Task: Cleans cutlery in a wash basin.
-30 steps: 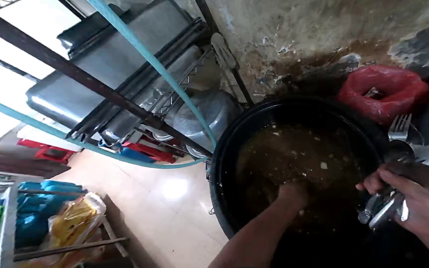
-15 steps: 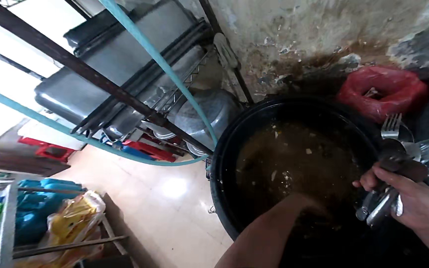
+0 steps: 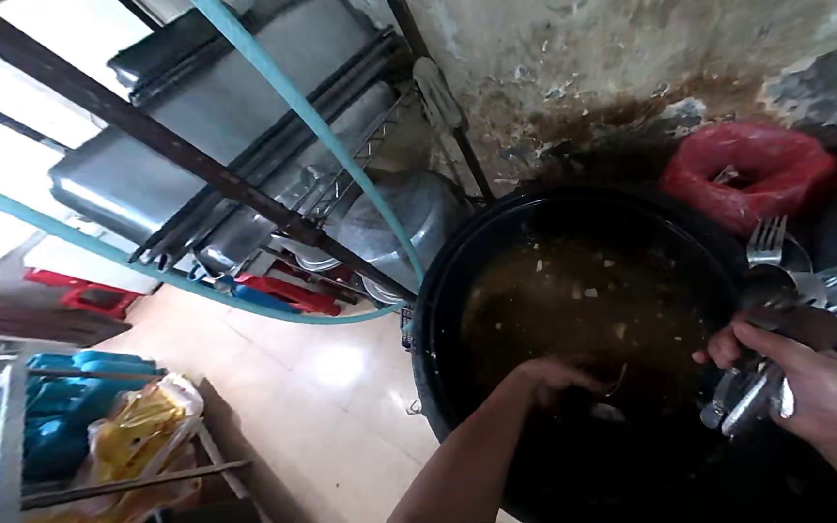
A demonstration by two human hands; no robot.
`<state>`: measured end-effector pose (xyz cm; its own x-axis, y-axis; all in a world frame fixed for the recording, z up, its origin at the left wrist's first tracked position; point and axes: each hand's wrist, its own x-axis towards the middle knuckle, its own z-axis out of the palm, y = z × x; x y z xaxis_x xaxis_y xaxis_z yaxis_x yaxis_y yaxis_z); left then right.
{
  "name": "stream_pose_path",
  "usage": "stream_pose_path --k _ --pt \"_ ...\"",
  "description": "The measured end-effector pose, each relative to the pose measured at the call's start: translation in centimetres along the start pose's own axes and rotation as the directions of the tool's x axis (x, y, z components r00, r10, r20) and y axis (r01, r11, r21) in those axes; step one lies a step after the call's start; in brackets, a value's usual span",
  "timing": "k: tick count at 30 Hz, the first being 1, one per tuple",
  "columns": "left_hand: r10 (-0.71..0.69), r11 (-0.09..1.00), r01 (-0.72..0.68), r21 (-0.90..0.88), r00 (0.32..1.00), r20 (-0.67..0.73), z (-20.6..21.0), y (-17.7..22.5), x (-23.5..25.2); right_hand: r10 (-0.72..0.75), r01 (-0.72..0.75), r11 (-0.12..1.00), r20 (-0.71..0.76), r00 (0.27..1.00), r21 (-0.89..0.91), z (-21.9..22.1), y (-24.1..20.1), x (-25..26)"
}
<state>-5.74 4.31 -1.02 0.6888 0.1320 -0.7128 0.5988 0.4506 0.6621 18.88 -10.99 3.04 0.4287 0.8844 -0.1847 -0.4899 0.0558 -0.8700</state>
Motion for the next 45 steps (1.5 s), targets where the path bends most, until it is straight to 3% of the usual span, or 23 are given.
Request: stream_pose_path --k 3,7,11,14,19,23,27,30,34,38,43,45 --pt "0.008 0.999 -0.010 -0.054 0.999 -0.048 -0.5 0.0 -1.3 0.038 -0.039 0.999 -0.032 0.999 -0.035 0.5 -0.2 -0.1" --pt "0.070 0.986 -0.068 -0.152 0.998 0.006 -1.3 1.0 -3.6 0.142 -0.145 0.984 -0.036 0.989 -0.105 1.2 -0.4 0.0" --pt "0.102 0.988 -0.091 -0.127 0.991 0.085 -1.9 1.8 -5.5 0.079 -0.099 0.926 -0.070 0.994 -0.363 3.9 0.4 -0.2" --pt "0.059 0.996 -0.049 -0.071 0.989 0.134 -1.9 2.8 -6.4 0.092 -0.106 0.783 -0.055 0.994 -0.613 6.5 1.1 0.0" --pt "0.091 0.993 -0.082 -0.081 0.989 0.113 -2.7 3.6 -7.7 0.466 -0.249 0.500 0.015 0.885 -0.830 9.5 1.0 1.6" --pt "0.191 0.963 -0.173 -0.208 0.979 0.069 -4.8 2.9 -8.8 0.560 -0.419 0.563 -0.044 0.827 -0.712 9.5 1.8 1.7" --pt "0.207 0.913 -0.240 -0.331 0.969 -0.134 -5.9 2.3 -9.2 0.574 -0.550 0.734 -0.069 0.816 -0.398 8.1 2.7 2.8" --pt "0.181 0.891 -0.265 -0.369 0.952 -0.246 -5.1 2.3 -8.3 0.589 -0.596 0.781 -0.095 0.802 -0.186 9.0 2.3 3.0" --pt "0.213 0.864 -0.302 -0.404 0.945 -0.249 -3.3 2.9 -6.8 0.583 -0.589 0.808 -0.131 0.802 -0.005 11.0 3.3 2.5" --pt "0.190 0.952 -0.247 -0.181 0.941 -0.281 -1.7 4.1 -5.5 0.545 -0.534 0.838 -0.200 0.814 0.111 12.9 4.2 1.9" --pt "0.124 0.985 -0.154 -0.084 0.949 -0.288 -2.6 4.1 -6.2 0.490 -0.470 0.871 -0.291 0.821 0.141 12.6 2.9 2.8" --pt "0.100 0.990 -0.052 0.134 0.918 -0.384 -3.4 3.9 -7.3 0.443 -0.419 0.896 -0.291 0.848 0.144 11.7 2.2 3.2"
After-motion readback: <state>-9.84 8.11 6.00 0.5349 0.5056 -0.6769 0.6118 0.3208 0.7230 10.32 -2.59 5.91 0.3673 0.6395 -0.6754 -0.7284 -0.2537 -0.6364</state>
